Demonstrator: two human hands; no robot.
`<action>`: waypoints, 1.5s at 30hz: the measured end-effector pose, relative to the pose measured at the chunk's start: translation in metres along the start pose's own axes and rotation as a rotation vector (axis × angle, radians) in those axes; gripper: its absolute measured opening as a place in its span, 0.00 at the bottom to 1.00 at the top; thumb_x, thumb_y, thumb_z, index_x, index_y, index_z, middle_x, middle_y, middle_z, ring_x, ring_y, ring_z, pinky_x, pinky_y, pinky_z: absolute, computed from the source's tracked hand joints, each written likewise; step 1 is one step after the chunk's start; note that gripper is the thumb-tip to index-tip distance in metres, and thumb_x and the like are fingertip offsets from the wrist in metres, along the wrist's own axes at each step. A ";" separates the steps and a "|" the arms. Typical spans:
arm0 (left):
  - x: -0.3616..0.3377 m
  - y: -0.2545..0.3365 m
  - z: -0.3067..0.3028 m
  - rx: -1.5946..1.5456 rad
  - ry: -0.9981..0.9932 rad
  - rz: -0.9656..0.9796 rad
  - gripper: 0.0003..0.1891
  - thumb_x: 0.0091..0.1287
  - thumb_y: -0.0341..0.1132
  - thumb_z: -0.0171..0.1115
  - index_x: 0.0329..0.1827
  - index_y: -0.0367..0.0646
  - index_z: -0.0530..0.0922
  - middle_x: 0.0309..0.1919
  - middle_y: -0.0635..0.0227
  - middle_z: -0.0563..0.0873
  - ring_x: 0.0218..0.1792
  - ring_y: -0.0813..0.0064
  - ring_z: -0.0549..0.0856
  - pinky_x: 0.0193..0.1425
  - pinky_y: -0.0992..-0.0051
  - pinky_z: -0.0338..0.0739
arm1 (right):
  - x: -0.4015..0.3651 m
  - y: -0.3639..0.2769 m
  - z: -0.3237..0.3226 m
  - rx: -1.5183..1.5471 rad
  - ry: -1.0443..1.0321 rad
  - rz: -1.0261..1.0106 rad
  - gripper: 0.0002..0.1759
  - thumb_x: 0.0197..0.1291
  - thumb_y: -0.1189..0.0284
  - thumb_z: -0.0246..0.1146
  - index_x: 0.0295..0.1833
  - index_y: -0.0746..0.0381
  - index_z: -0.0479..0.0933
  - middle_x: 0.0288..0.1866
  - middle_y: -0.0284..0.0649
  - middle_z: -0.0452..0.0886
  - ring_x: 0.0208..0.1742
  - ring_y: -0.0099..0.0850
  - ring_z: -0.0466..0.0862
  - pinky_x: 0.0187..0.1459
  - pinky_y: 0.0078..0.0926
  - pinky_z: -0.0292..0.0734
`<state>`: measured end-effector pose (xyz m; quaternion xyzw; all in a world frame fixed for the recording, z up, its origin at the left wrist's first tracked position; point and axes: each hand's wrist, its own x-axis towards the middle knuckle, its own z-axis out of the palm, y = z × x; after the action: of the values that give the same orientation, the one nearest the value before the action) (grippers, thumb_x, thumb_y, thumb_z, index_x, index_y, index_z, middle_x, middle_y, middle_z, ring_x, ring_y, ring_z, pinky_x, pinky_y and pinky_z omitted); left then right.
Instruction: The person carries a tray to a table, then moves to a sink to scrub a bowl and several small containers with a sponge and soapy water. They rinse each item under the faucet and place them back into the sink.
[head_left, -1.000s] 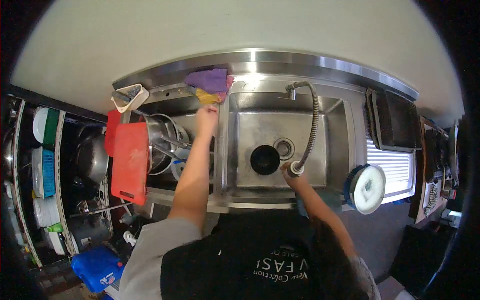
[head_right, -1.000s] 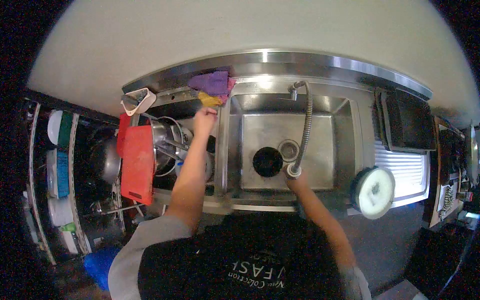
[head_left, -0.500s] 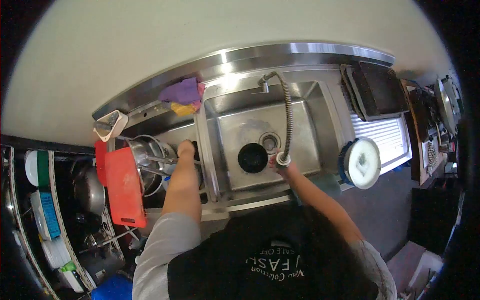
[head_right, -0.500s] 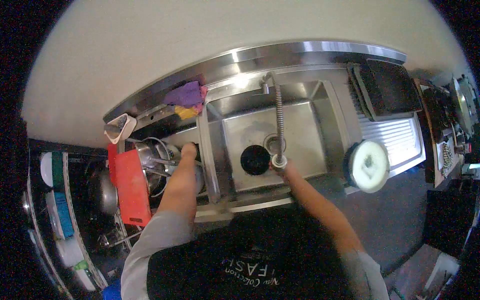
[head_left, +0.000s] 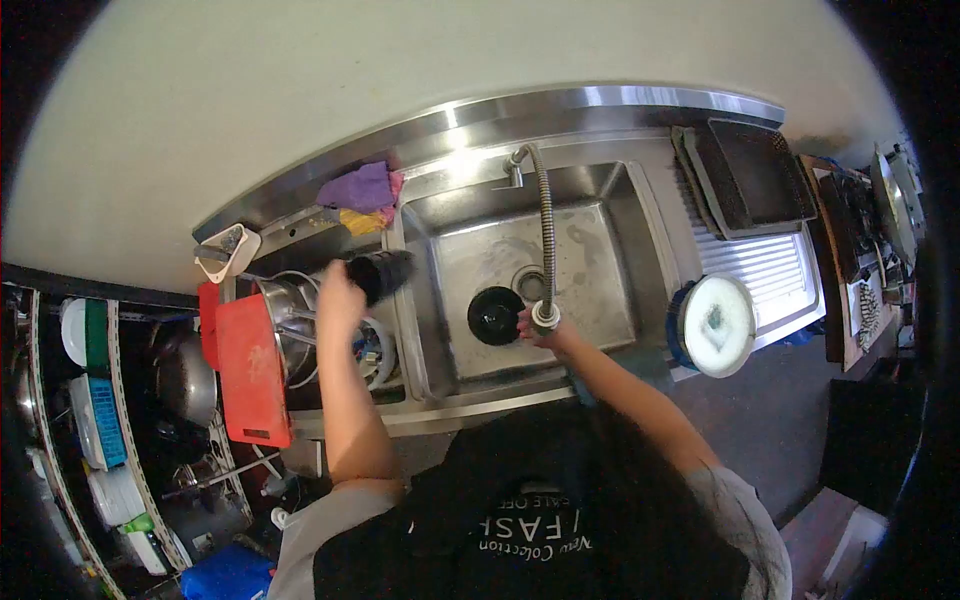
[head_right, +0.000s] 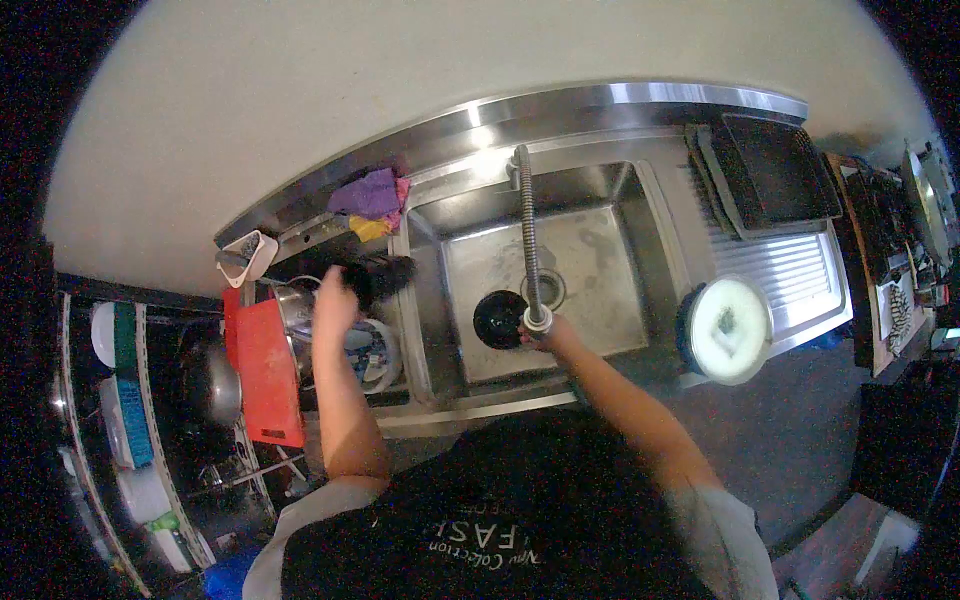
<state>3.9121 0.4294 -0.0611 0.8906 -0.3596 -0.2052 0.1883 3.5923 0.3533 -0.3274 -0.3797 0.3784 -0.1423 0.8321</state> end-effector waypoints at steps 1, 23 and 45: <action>-0.012 0.013 0.007 -0.152 -0.207 -0.045 0.18 0.59 0.22 0.44 0.53 0.32 0.69 0.41 0.47 0.79 0.31 0.57 0.85 0.31 0.63 0.81 | 0.002 -0.001 -0.002 0.096 -0.017 0.046 0.26 0.45 0.87 0.62 0.52 0.59 0.73 0.45 0.37 0.79 0.39 0.30 0.82 0.37 0.29 0.78; -0.055 0.047 0.347 -1.650 -0.609 -0.493 0.20 0.60 0.50 0.61 0.45 0.44 0.78 0.38 0.63 0.82 0.42 0.66 0.82 0.47 0.67 0.76 | -0.049 -0.053 -0.030 -0.145 0.093 0.336 0.42 0.41 0.55 0.72 0.59 0.67 0.67 0.45 0.42 0.79 0.43 0.30 0.80 0.45 0.27 0.75; -0.051 -0.001 0.346 -0.526 -0.565 0.257 0.44 0.39 0.45 0.79 0.57 0.45 0.60 0.42 0.66 0.78 0.44 0.71 0.78 0.52 0.70 0.72 | -0.041 -0.036 -0.073 -1.586 0.199 0.223 0.40 0.35 0.58 0.72 0.58 0.55 0.66 0.43 0.48 0.79 0.46 0.46 0.80 0.46 0.43 0.75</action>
<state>3.7063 0.4021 -0.3420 0.6684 -0.4408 -0.5017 0.3274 3.5127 0.3122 -0.3101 -0.8027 0.4748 0.2195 0.2864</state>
